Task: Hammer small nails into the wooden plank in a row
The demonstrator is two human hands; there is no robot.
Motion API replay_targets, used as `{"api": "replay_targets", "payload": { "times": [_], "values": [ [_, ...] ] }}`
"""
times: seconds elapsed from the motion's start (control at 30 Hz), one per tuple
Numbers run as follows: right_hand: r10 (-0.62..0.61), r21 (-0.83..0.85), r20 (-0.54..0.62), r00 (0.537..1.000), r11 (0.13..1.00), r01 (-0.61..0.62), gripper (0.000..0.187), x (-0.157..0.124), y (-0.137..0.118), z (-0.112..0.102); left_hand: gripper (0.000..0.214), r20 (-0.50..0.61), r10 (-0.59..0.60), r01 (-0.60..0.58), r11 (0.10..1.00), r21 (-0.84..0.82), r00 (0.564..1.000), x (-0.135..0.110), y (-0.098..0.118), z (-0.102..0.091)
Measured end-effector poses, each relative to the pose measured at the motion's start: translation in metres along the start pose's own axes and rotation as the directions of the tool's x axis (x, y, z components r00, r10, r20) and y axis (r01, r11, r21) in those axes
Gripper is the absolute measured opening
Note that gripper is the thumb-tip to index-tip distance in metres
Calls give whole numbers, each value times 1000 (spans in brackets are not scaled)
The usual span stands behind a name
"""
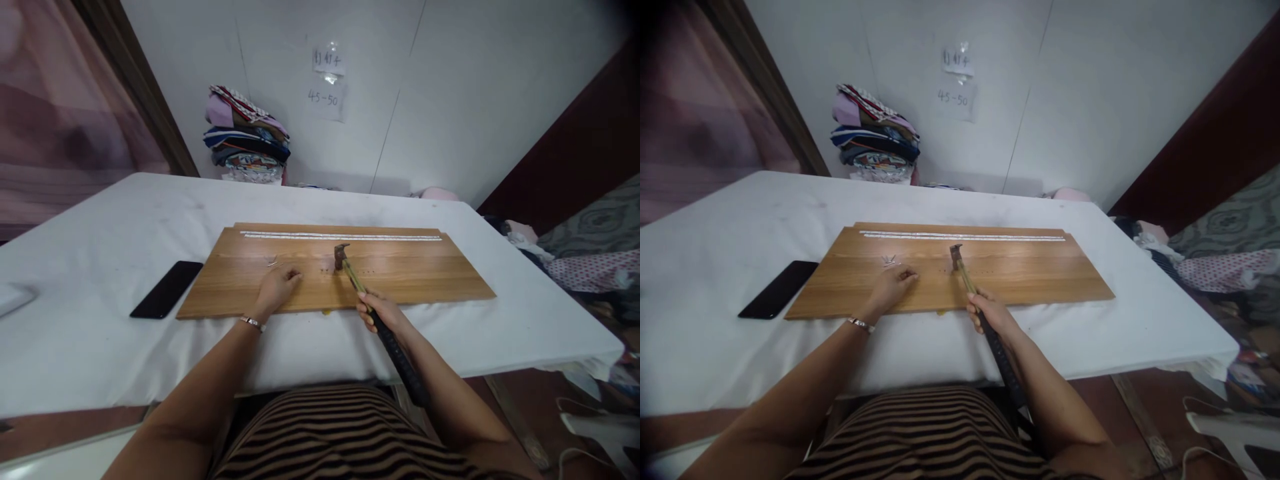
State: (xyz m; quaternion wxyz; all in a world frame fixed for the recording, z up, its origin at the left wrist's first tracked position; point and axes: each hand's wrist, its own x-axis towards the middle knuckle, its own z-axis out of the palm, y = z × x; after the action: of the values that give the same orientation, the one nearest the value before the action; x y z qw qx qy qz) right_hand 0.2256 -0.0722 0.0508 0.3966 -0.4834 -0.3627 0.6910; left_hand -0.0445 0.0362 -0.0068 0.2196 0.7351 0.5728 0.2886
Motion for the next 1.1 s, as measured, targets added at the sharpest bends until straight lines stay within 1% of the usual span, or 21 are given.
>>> {"api": "replay_targets", "payload": {
  "times": [0.13,0.33,0.57,0.7,0.97,1.1],
  "values": [
    [-13,3,-11,1000,1000,13,45,-1,-1,1,21,-1,2,-2,1000,-5,1000,-1,2,-1],
    [-1,-1,7,1000,1000,1,44,-3,-3,1,20,-2,12,-12,1000,3,1000,-1,4,-3],
    [-20,5,9,1000,1000,20,44,-3,-2,0,20,1,20,-20,1000,1,1000,-1,5,-3],
    [-5,-8,0,1000,1000,5,44,-2,-3,1,19,0,17,-17,1000,-17,1000,-2,8,-5],
    [-20,-29,12,1000,999,20,45,-4,-4,1,18,2,17,-17,1000,-14,1000,-1,5,-3],
    [-16,-35,-3,1000,999,16,45,-3,-3,1,18,-3,20,-20,1000,-9,1000,-1,5,-2]
  ]
}}
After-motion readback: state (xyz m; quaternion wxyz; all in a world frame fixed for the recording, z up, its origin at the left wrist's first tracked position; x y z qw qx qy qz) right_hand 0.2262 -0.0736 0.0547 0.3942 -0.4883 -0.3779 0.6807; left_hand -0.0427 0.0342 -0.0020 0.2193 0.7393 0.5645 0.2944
